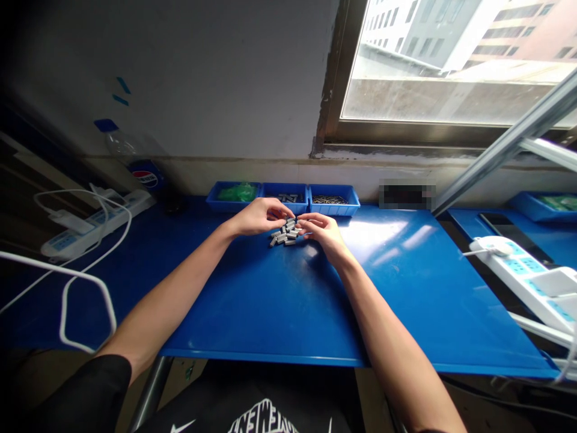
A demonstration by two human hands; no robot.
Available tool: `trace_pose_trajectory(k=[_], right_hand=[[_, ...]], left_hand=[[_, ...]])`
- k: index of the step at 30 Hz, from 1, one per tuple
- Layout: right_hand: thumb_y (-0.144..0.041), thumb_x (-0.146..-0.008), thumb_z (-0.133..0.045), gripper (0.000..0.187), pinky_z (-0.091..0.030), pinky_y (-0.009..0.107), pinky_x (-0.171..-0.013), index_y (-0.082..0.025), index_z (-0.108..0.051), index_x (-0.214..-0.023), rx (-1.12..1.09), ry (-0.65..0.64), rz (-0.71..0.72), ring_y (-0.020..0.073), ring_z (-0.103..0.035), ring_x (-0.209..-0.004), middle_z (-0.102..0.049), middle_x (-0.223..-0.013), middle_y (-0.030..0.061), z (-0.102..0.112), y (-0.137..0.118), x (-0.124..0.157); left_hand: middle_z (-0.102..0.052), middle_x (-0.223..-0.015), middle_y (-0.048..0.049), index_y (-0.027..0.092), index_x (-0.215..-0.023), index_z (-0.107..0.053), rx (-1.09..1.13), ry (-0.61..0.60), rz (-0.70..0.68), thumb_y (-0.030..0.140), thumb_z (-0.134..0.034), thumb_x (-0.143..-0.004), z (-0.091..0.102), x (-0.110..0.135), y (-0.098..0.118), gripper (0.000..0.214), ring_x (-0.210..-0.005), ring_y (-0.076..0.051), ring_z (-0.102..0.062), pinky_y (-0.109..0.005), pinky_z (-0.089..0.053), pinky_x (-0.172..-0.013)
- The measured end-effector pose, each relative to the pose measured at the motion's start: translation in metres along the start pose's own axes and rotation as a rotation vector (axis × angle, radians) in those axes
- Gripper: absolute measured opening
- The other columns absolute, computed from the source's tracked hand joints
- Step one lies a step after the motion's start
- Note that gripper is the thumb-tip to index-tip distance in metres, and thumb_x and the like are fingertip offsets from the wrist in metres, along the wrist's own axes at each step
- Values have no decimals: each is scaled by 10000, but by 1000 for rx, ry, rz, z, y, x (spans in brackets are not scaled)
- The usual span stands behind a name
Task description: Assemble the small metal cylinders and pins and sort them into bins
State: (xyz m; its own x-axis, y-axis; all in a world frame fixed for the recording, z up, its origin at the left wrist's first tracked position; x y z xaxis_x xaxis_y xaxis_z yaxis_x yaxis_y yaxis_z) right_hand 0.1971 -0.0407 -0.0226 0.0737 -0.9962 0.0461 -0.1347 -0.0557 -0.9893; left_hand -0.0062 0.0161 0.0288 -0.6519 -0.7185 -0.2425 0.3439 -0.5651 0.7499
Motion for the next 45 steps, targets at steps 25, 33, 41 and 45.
trace_pose_trajectory(k=[25, 33, 41, 45], right_hand=[[-452, -701, -903, 413, -578, 329, -764, -207, -785, -1011, 2, -46, 7, 227, -731, -877, -789, -998, 88, -2, -2, 2], [-436, -690, -907, 408, -581, 318, -754, -204, -782, -1001, 2, -31, -16, 218, -730, -870, -787, -993, 84, -1, -1, 1], [-410, -687, -908, 370, -572, 307, -739, -213, -784, -974, 8, -23, -37, 208, -727, -851, -789, -964, 71, -1, 0, 0], [-409, -683, -909, 365, -571, 306, -739, -211, -786, -964, 11, -21, -37, 204, -725, -835, -789, -958, 69, -2, 0, 0]], left_hand=[[-787, -963, -133, 91, -929, -772, 246, 172, 132, 319, -823, -746, 4, -2, -12, 296, -891, -242, -764, -332, -623, -837], [-779, -1077, -128, 111, -1018, -758, 189, 257, 101, 260, -764, -768, 9, -3, -16, 291, -977, -229, -756, -311, -605, -891], [-763, -810, -45, 172, -860, -789, -266, -240, 130, 148, -705, -686, 4, 8, -15, 195, -735, -173, -709, -214, -520, -631], [-756, -806, -50, 167, -893, -774, -336, -203, 157, 100, -665, -644, -2, 7, -17, 280, -705, -175, -688, -222, -500, -608]])
Point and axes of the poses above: each hand's wrist, its own x-axis away from the middle knuckle, its own z-axis out of the back of the hand, y = z × x, the point moved 2 cm from there along -x, towards the middle knuckle
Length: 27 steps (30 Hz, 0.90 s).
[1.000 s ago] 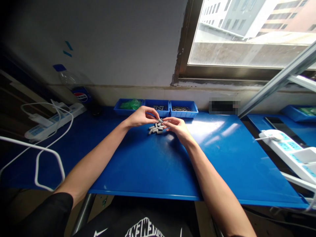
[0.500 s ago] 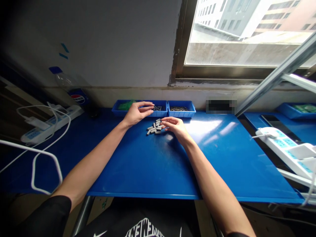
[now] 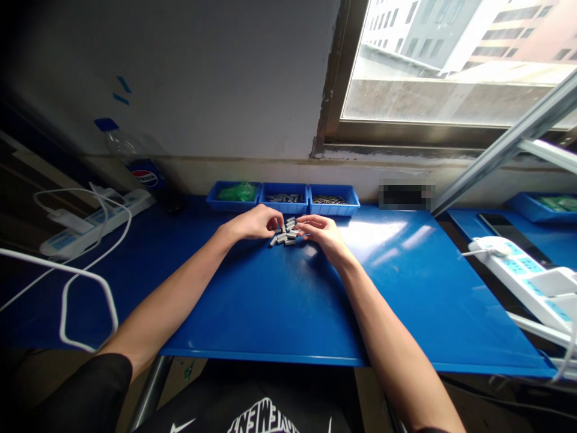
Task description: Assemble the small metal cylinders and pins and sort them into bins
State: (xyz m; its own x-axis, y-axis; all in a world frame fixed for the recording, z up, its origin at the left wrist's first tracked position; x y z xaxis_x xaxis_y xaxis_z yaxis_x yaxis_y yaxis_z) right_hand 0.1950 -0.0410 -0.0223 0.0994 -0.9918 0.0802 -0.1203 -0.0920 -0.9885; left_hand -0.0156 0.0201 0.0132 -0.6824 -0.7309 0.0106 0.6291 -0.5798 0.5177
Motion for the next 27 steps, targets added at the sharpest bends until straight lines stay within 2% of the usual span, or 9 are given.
trace_pose_trajectory(k=[4, 10, 17, 22, 27], right_hand=[[-417, -686, -907, 364, -571, 314, -746, -209, -787, -960, 1, -1, 2, 197, -719, -805, -790, -962, 72, 0, 0, 0], [-435, -720, -876, 373, -557, 309, -715, -215, -791, -1010, 88, -2, 34, 205, -722, -811, -794, -951, 69, -1, -1, 2], [-474, -735, -859, 423, -557, 332, -754, -225, -797, -1072, 93, -22, 76, 226, -730, -857, -797, -1001, 76, -4, -4, 4], [-459, -729, -868, 386, -549, 330, -750, -226, -813, -1032, 100, -21, 80, 220, -722, -838, -797, -957, 67, -2, -3, 3], [-482, -722, -869, 399, -558, 336, -760, -220, -817, -1019, 105, -31, 74, 220, -722, -834, -797, -973, 76, -3, -5, 4]], left_hand=[[-743, -782, -39, 159, -917, -755, 55, 26, -8, 98, -677, -614, 2, 0, 0, 318, -686, -171, -682, -221, -500, -592], [-761, -852, -45, 150, -989, -759, 269, 170, -131, 122, -685, -674, 12, 0, 7, 324, -823, -181, -728, -250, -575, -749], [-780, -944, -95, 131, -1018, -758, 525, 214, -224, 229, -790, -748, 10, -3, 15, 290, -910, -206, -756, -295, -606, -842], [-786, -951, -118, 120, -992, -769, 560, 220, -212, 278, -823, -758, 9, -3, 17, 287, -902, -220, -764, -317, -620, -843], [-789, -957, -111, 127, -974, -783, 535, 219, -212, 295, -799, -790, 9, -2, 19, 250, -871, -210, -764, -288, -617, -791]])
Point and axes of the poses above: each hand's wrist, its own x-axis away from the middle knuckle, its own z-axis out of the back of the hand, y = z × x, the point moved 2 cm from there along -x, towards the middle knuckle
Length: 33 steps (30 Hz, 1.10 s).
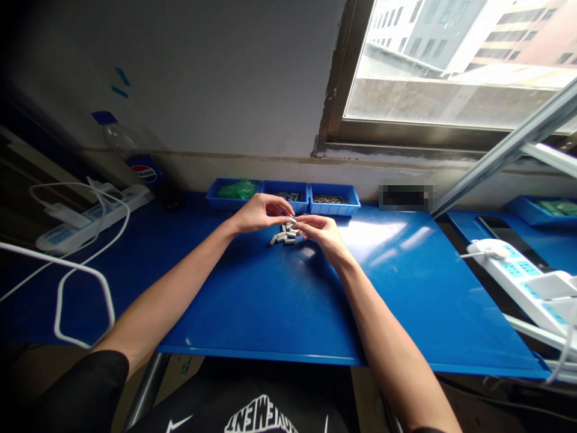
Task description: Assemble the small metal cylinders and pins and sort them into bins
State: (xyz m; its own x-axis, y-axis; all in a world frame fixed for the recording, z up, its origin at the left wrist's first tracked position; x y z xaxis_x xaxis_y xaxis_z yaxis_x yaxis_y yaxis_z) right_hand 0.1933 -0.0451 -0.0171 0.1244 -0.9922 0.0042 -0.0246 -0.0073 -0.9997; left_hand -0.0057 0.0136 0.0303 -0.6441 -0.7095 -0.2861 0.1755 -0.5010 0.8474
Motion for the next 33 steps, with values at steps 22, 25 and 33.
trace_pose_trajectory(k=[22, 25, 33], right_hand=[[-416, -729, -888, 334, -560, 291, -715, -219, -805, -985, -120, 22, -52, 185, -703, -777, -791, -953, 66, 7, 13, -6], [-417, -722, -895, 342, -561, 287, -706, -213, -803, -982, -128, 21, -59, 182, -701, -771, -790, -951, 68, 7, 12, -7], [-426, -719, -899, 365, -569, 295, -716, -205, -799, -991, -123, 28, -70, 177, -702, -752, -789, -944, 75, 5, 9, -5]], left_hand=[[-749, -784, -16, 179, -924, -745, -517, -405, 239, 310, -874, -614, 3, 8, -4, 361, -687, -171, -678, -232, -459, -602], [-756, -814, -15, 182, -952, -733, -546, -397, 254, 196, -808, -631, 2, 9, -5, 330, -697, -170, -675, -231, -458, -608], [-740, -783, -37, 153, -927, -776, -517, -181, 142, 110, -659, -675, 12, 5, -12, 282, -685, -161, -661, -225, -474, -601]])
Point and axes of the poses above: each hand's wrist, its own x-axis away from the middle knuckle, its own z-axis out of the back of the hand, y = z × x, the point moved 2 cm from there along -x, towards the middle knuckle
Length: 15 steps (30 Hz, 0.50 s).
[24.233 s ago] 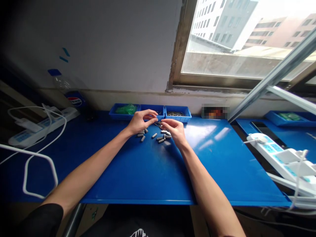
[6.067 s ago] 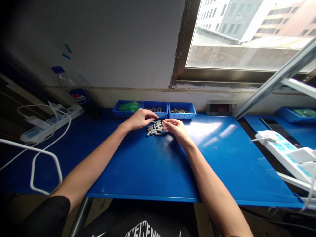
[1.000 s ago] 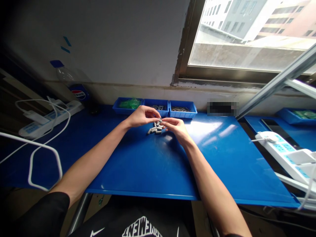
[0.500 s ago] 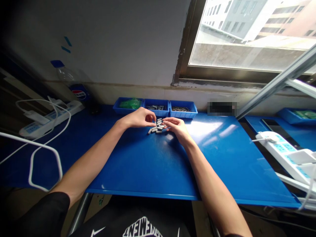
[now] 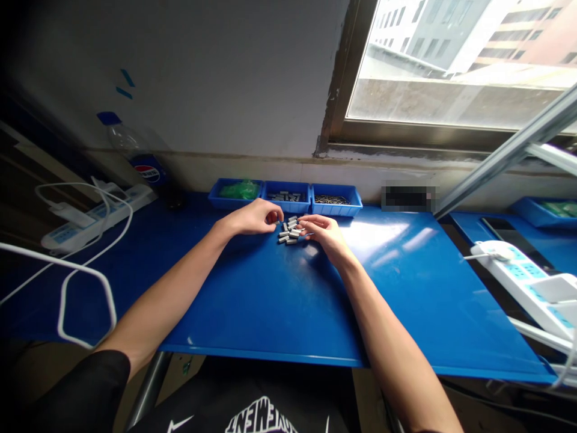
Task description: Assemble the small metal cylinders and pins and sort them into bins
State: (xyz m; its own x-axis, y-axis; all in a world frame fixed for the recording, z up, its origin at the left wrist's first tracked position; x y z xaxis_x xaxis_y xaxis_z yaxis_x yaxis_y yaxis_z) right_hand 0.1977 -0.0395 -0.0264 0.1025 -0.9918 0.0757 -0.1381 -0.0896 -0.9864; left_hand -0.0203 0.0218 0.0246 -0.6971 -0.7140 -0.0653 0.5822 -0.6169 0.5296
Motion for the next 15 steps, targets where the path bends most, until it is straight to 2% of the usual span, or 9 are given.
trace_pose_trajectory(k=[3, 6, 9, 15], right_hand=[[-414, -736, -887, 348, -570, 296, -725, -207, -795, -1000, 0, -4, 5, 179, -705, -766, -789, -953, 72, 0, 0, 0], [-413, -745, -878, 341, -571, 302, -729, -210, -792, -1006, 1, -9, 9, 187, -708, -783, -787, -963, 70, 1, 0, 0], [-410, -751, -874, 341, -568, 306, -740, -213, -791, -1017, -2, -17, 19, 189, -707, -795, -787, -971, 71, 1, -1, 1], [-404, -747, -881, 358, -552, 300, -748, -228, -795, -1046, -5, -59, 52, 180, -699, -817, -783, -991, 65, -5, -7, 5]], left_hand=[[-757, -829, -49, 145, -946, -781, 143, 130, -79, 145, -663, -729, 0, -4, 4, 247, -738, -164, -690, -230, -522, -676], [-766, -848, -58, 141, -913, -758, 309, 231, -100, 198, -702, -760, -1, -6, 9, 173, -792, -179, -726, -252, -566, -737], [-776, -873, -75, 132, -886, -738, 472, 234, -105, 244, -763, -752, -2, -7, 12, 177, -828, -198, -750, -279, -596, -771], [-787, -902, -103, 112, -898, -733, 689, 157, -127, 246, -825, -717, -4, -6, 14, 243, -851, -215, -768, -317, -619, -808]])
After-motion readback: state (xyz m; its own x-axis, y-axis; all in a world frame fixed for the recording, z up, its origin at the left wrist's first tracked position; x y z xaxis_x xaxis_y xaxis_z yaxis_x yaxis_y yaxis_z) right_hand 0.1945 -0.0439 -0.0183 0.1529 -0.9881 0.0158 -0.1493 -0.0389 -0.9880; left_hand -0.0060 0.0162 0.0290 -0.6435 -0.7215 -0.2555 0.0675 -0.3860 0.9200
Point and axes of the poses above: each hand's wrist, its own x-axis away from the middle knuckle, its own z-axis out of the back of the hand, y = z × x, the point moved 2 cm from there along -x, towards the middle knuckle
